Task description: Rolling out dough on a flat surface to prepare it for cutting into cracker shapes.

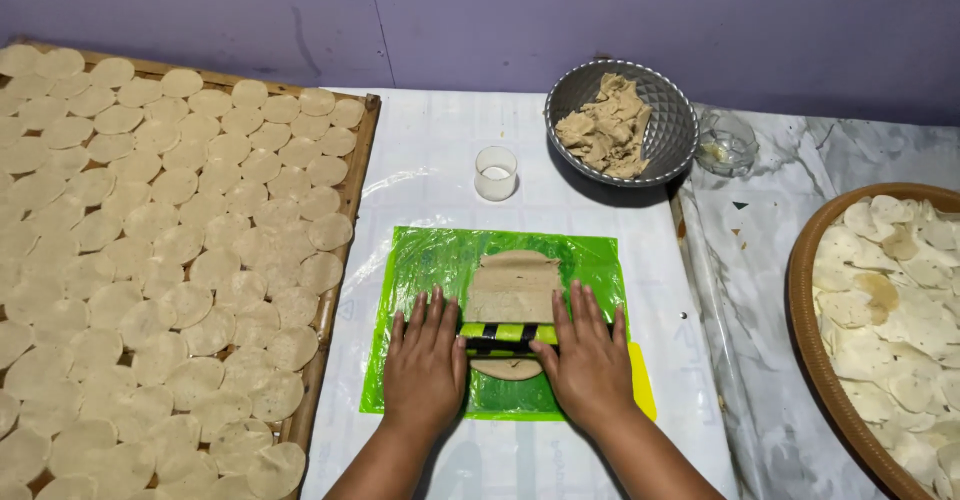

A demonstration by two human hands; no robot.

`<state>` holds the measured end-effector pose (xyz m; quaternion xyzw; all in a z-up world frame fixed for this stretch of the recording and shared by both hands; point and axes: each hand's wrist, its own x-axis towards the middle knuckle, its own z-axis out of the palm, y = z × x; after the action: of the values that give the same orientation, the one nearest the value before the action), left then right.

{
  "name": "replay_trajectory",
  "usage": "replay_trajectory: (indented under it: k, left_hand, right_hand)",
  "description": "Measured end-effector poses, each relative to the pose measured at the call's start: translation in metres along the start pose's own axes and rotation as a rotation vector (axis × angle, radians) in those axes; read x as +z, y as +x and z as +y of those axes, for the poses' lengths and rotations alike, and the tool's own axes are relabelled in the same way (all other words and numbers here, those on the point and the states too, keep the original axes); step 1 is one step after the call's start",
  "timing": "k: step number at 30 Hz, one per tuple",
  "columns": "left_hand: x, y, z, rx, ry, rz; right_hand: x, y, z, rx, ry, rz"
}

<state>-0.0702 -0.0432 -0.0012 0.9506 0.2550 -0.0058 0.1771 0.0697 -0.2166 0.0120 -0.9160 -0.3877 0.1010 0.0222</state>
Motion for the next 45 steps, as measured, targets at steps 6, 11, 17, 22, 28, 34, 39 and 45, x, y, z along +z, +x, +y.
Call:
replay_trajectory:
  k: [6,11,17,22,28,34,39,45]
  left_hand:
    - [-0.027,0.057,0.002,-0.063,-0.048,0.196]
    - [-0.017,0.08,0.009,-0.099,-0.005,0.084]
    - [-0.02,0.047,0.017,-0.09,0.05,-0.062]
    - [-0.013,0.004,0.019,-0.072,0.07,-0.04]
    - [0.058,-0.044,-0.007,0.095,0.21,0.299]
    - [0.049,-0.102,-0.009,0.221,0.149,0.278]
    - [0.023,-0.099,-0.022,0.319,0.015,0.298]
    - [0.002,-0.033,-0.01,0.293,-0.014,0.437]
  right_hand:
    - [-0.015,0.055,0.019,0.174,0.109,-0.086]
    - [-0.019,0.07,0.005,0.191,0.132,0.002]
    - [-0.018,0.035,-0.004,0.146,0.114,0.012]
    - [-0.003,0.001,-0.009,0.098,0.053,0.058]
    - [0.053,-0.044,0.002,-0.049,-0.059,0.43]
    - [0.048,-0.096,0.006,-0.235,-0.003,0.48]
    - [0.026,-0.098,0.022,-0.26,0.265,0.219]
    - [0.003,-0.054,0.022,-0.157,0.159,0.382]
